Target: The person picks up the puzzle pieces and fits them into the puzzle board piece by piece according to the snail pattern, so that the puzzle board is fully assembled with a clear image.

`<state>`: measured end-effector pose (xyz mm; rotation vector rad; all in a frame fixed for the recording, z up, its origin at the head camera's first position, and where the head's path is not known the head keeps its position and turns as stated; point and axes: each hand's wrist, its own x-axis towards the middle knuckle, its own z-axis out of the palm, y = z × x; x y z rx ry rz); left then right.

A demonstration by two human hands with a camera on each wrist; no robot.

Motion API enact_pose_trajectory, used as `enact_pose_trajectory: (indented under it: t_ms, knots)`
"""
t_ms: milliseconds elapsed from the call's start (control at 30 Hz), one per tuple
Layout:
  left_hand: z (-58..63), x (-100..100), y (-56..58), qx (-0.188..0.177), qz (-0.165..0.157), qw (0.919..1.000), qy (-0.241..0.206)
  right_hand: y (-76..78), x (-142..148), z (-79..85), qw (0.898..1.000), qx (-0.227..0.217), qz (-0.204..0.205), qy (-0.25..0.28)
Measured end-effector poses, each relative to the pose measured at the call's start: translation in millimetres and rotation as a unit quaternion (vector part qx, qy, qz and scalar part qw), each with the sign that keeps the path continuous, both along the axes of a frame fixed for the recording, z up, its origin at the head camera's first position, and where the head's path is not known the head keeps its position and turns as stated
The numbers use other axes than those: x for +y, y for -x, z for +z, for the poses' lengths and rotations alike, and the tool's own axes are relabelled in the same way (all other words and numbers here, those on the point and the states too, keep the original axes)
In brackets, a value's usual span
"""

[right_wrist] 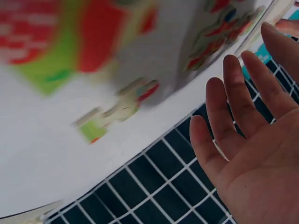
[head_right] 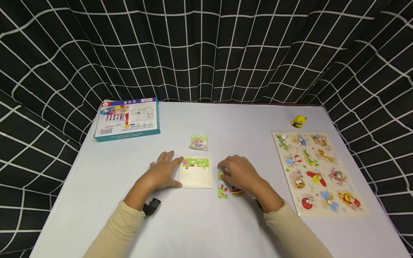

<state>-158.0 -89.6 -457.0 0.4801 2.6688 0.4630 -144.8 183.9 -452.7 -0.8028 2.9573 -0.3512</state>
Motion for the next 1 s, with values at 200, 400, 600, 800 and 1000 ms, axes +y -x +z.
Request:
enact_pose_trajectory:
  t_ms: [200,400,600,800,1000]
  knots:
    - [3.7,-7,-0.6,-0.001,0.010,1.0000,0.000,-5.2,5,-4.1,1.000,0.007,0.015,0.009]
    - [3.9,-5,-0.8,-0.007,0.004,1.0000,0.000,-9.9,7,-5.8,1.000,0.012,0.013,0.006]
    - [2.6,-2,0.9,-0.004,-0.004,0.9999,0.011,-11.6,9,-5.3,1.000,0.013,0.007,-0.004]
    - [5.1,-2,1.6,-0.007,0.001,0.9999,0.013,-10.0,8,-3.9,1.000,0.012,0.017,-0.007]
    - [6.1,-3,1.9,-0.014,0.007,0.9998,0.015,-6.0,-2,1.9,0.999,0.021,0.030,-0.005]
